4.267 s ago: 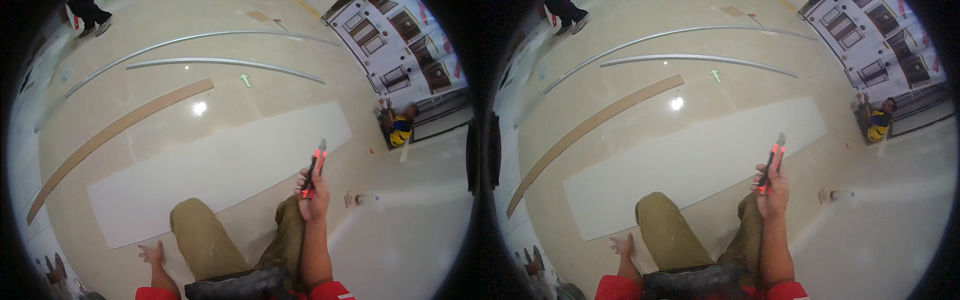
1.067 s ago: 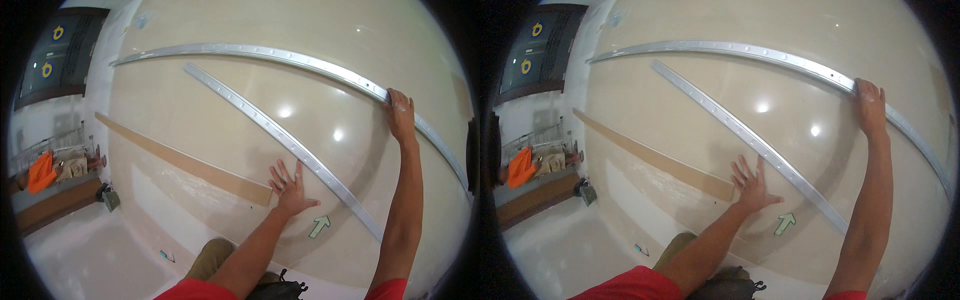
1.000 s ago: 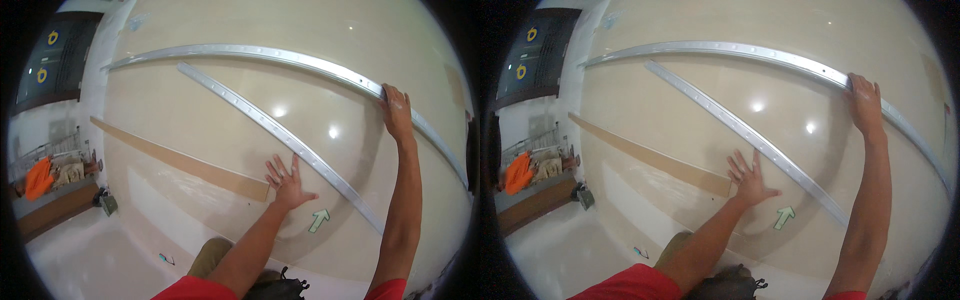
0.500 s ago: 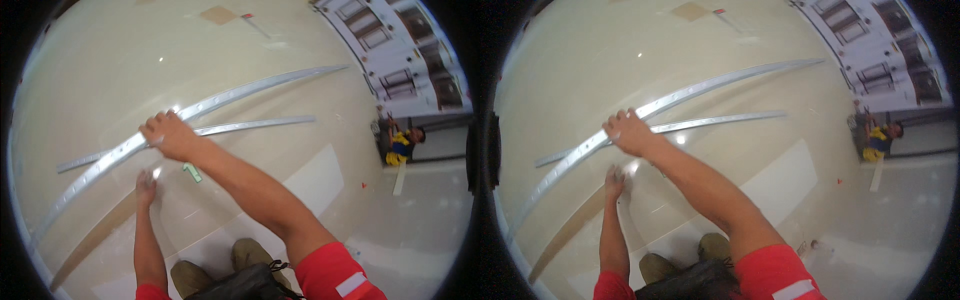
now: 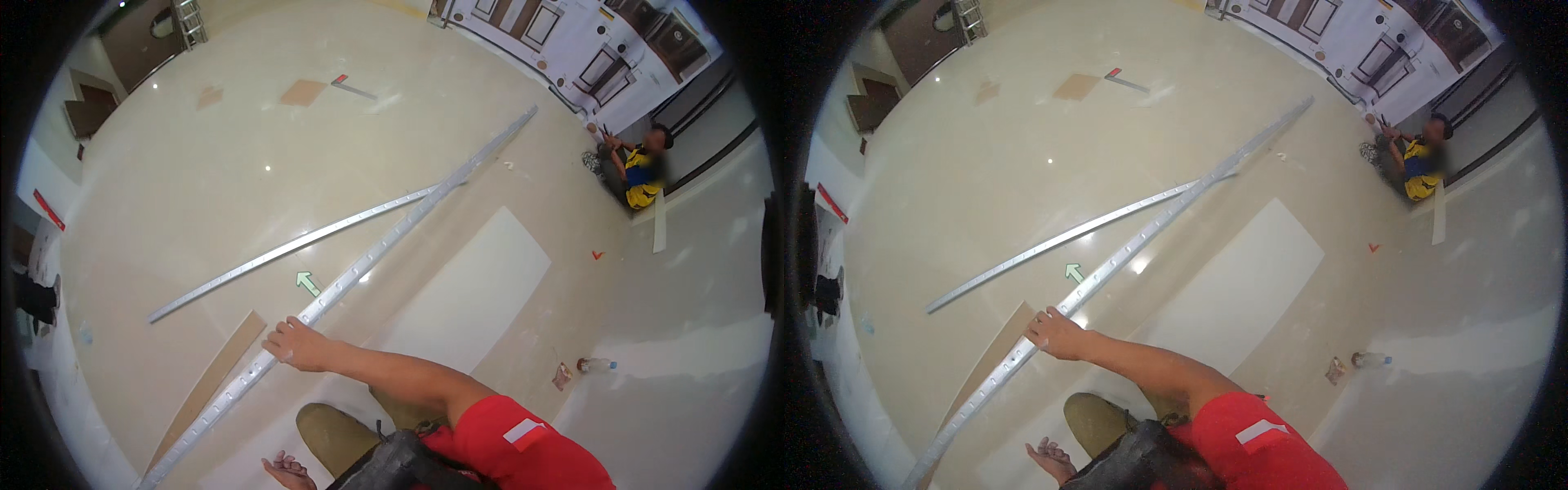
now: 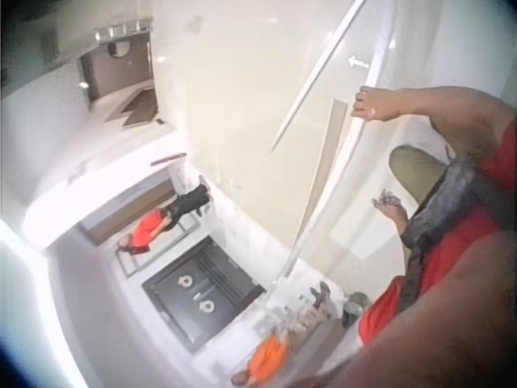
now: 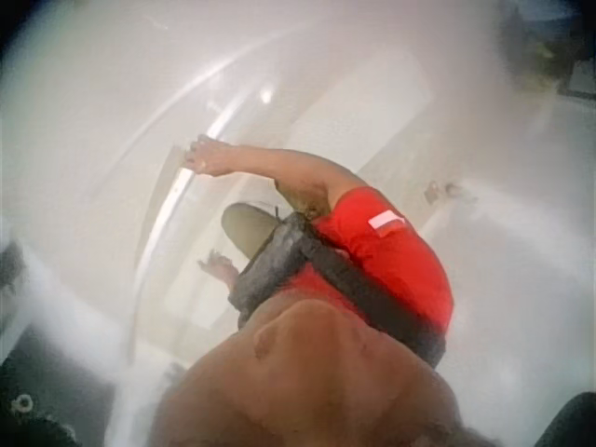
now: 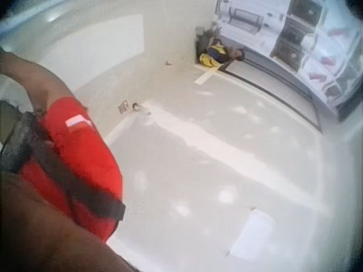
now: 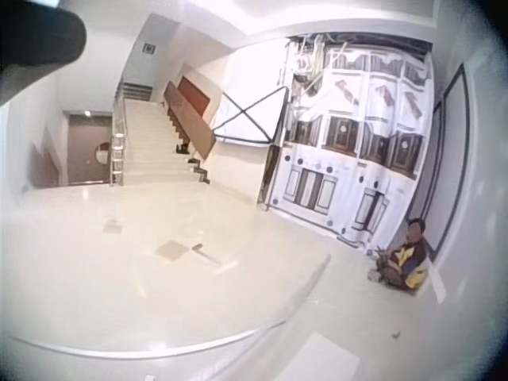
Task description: The person measures a sheet of drywall with a tape measure, marks it with a pencil, and then cuts it along a metal straightedge using a utility knife.
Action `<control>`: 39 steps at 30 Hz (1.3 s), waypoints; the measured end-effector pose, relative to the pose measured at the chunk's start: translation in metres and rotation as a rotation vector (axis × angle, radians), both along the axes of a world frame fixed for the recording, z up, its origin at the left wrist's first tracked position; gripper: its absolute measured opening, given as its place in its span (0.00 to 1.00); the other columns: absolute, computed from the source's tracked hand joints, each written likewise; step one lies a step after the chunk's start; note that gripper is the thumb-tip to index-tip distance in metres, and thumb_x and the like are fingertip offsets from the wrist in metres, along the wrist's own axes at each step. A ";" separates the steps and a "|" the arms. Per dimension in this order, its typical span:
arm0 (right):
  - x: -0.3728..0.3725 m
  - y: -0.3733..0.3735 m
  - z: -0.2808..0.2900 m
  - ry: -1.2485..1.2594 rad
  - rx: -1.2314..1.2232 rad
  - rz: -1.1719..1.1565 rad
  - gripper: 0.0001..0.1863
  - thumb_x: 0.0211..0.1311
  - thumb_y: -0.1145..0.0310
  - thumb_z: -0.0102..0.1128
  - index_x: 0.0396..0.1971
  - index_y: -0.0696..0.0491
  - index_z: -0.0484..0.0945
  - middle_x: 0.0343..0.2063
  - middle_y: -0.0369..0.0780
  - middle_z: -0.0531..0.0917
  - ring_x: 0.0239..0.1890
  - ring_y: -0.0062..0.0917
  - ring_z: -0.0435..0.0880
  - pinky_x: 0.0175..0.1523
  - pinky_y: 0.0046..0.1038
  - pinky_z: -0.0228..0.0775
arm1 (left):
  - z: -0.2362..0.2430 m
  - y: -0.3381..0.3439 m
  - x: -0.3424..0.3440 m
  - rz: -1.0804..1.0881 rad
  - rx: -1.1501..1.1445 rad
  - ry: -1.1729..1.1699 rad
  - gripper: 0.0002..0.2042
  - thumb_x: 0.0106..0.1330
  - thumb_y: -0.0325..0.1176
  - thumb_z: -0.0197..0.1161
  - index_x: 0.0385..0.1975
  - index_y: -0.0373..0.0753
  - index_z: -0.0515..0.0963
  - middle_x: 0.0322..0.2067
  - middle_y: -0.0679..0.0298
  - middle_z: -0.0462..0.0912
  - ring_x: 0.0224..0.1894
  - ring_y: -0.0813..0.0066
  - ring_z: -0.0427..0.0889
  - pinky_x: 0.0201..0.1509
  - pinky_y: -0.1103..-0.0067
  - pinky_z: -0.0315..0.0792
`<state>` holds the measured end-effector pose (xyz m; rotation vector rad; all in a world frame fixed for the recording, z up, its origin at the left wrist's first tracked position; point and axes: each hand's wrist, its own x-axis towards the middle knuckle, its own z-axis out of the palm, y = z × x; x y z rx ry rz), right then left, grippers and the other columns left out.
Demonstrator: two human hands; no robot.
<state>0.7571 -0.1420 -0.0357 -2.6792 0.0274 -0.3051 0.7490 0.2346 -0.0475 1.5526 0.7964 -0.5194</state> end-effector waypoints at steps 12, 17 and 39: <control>0.011 0.003 -0.035 0.130 -0.029 0.027 0.21 0.58 0.66 0.70 0.50 0.54 0.78 0.46 0.44 0.82 0.53 0.41 0.80 0.57 0.43 0.71 | -0.071 0.103 -0.011 -0.243 0.230 -0.194 0.33 0.72 0.66 0.60 0.49 0.33 0.76 0.28 0.62 0.76 0.29 0.73 0.72 0.33 0.76 0.69; 0.032 0.030 -0.135 0.248 0.009 0.097 0.19 0.57 0.67 0.71 0.48 0.54 0.78 0.44 0.45 0.84 0.52 0.44 0.82 0.59 0.44 0.73 | -0.086 0.172 -0.058 0.137 0.537 0.332 0.20 0.75 0.49 0.61 0.44 0.34 0.79 0.27 0.59 0.79 0.22 0.72 0.74 0.23 0.74 0.68; 0.056 -0.015 -0.234 0.358 -0.102 0.024 0.33 0.56 0.69 0.71 0.65 0.45 0.77 0.49 0.45 0.85 0.50 0.43 0.84 0.56 0.42 0.78 | -0.131 0.117 0.058 -0.497 0.384 -0.010 0.27 0.74 0.54 0.60 0.56 0.34 0.81 0.49 0.45 0.87 0.50 0.55 0.88 0.56 0.64 0.78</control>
